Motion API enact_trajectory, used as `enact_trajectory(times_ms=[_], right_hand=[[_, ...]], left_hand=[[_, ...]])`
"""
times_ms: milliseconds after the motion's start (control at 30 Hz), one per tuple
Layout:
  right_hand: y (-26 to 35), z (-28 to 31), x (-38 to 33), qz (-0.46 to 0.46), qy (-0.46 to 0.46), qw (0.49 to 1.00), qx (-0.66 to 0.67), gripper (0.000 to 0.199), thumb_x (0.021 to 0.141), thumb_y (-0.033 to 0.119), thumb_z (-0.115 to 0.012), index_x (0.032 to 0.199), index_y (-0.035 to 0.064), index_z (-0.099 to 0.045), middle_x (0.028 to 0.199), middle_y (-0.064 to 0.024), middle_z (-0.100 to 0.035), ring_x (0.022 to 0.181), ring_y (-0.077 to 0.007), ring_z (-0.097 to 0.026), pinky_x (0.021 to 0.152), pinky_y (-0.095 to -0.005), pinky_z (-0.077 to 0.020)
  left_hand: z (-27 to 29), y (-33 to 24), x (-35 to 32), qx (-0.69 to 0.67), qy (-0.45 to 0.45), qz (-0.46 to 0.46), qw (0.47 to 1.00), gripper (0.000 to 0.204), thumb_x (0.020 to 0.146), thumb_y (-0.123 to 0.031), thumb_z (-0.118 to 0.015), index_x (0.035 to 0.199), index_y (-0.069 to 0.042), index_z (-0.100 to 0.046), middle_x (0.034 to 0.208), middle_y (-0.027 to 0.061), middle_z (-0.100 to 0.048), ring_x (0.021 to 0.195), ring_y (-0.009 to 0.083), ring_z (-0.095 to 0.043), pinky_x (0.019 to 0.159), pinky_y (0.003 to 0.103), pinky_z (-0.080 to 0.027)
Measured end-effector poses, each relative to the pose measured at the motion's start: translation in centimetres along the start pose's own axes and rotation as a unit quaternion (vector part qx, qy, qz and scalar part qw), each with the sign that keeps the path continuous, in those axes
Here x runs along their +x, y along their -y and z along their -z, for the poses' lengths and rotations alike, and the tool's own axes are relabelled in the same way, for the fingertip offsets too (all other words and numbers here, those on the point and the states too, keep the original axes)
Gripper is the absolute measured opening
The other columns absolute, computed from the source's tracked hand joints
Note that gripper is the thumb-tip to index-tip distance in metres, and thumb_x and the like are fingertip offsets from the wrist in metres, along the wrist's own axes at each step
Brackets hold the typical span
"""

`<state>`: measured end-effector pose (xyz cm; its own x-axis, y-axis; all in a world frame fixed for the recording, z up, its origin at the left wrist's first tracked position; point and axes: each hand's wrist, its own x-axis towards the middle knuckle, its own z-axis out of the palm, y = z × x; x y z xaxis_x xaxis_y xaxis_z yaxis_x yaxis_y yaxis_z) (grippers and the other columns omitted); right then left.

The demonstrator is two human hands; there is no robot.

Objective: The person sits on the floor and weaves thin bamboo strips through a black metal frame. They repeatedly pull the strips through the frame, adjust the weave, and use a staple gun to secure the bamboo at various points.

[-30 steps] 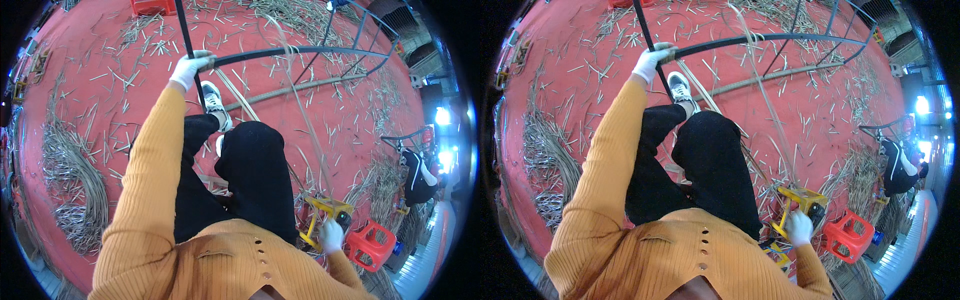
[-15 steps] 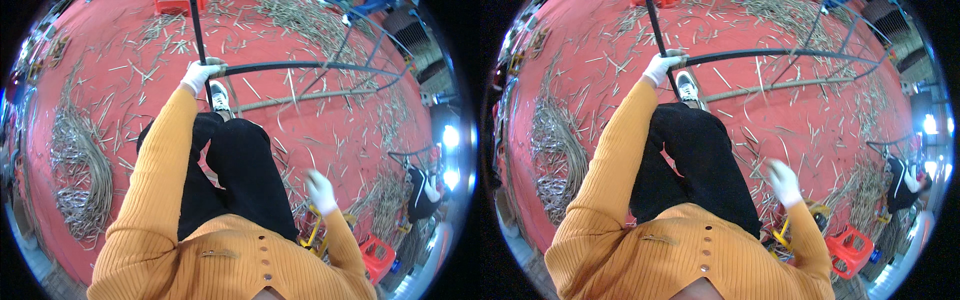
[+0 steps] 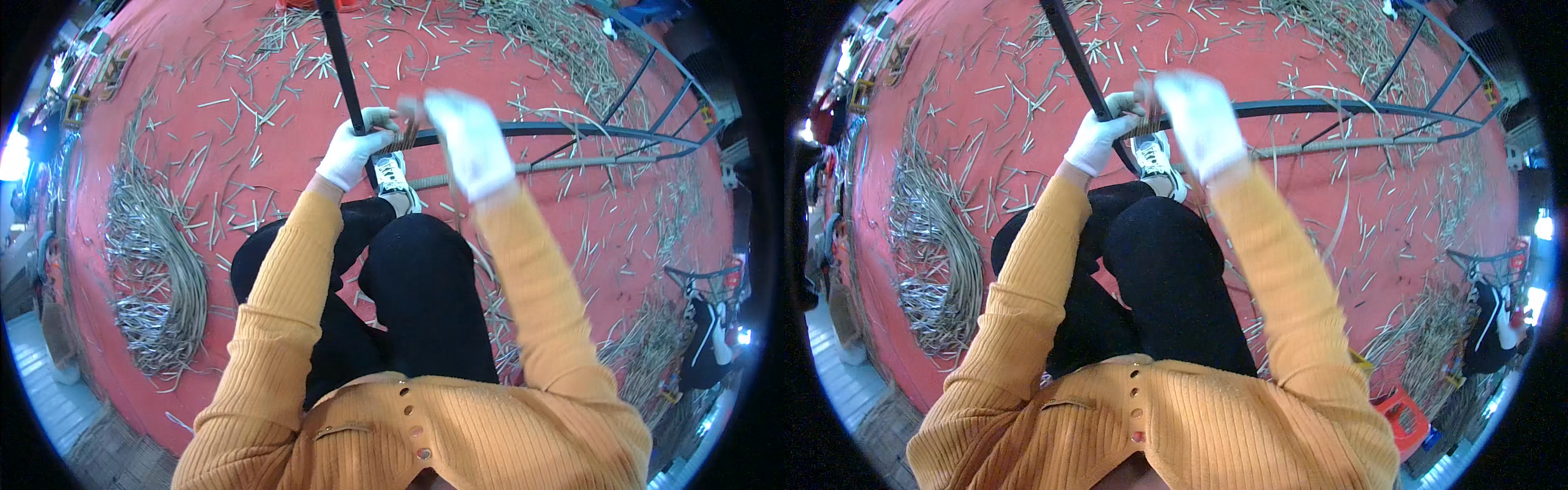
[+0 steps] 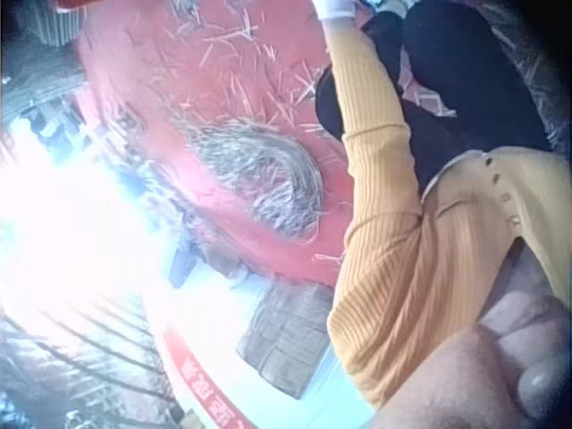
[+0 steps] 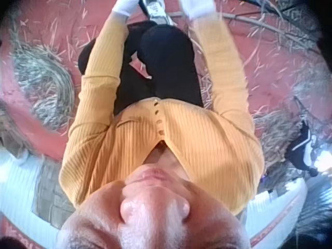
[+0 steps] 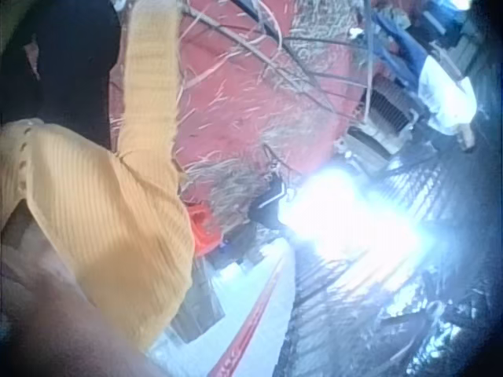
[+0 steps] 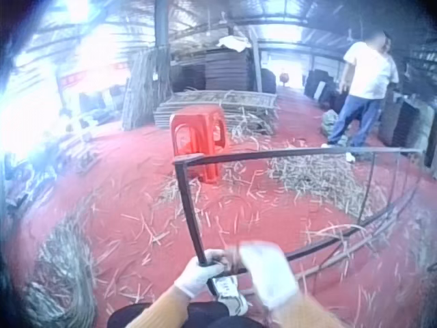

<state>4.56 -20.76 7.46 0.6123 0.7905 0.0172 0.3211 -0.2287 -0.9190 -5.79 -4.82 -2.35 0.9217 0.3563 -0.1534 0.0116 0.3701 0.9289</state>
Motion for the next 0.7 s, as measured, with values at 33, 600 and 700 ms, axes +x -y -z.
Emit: enact_trajectory(times_ms=[33,600,700], right_hand=[[-0.7,0.5,2.8,-0.089,-0.056,0.958,0.266,0.023,0.092,0.016,-0.059,0.1,-0.0017,-0.073,0.095,-0.0108,-0.073,0.089,-0.0185,-0.069,0.082,-0.0325,-0.0519],[-6.2,-2.7,-5.1,0.076,-0.121,0.962,-0.234,0.036,0.091,0.015,-0.065,0.123,0.0,-0.059,0.121,-0.0197,-0.06,0.114,-0.036,-0.058,0.095,-0.0478,-0.0457],[-12.5,-4.6,-2.5,0.149,-0.202,0.93,-0.269,0.034,0.09,0.017,-0.066,0.121,0.0029,-0.062,0.118,-0.0179,-0.062,0.113,-0.039,-0.057,0.095,-0.046,-0.0444]], left_hand=[[0.1,-0.2,-0.2,0.009,0.014,0.004,1.0,0.049,0.085,0.003,-0.065,0.134,-0.001,-0.059,0.112,0.0051,-0.065,0.097,0.0133,-0.061,0.089,0.031,-0.05],[2.5,-0.1,1.4,-0.008,0.173,0.027,0.984,0.062,0.078,-0.008,-0.073,0.136,0.006,-0.057,0.133,0.0169,-0.064,0.125,0.0272,-0.06,0.11,0.039,-0.043],[2.7,-0.4,1.9,0.021,0.17,0.038,0.985,0.065,0.079,-0.011,-0.072,0.139,0.007,-0.054,0.135,0.0183,-0.062,0.126,0.0285,-0.059,0.113,0.039,-0.04]])
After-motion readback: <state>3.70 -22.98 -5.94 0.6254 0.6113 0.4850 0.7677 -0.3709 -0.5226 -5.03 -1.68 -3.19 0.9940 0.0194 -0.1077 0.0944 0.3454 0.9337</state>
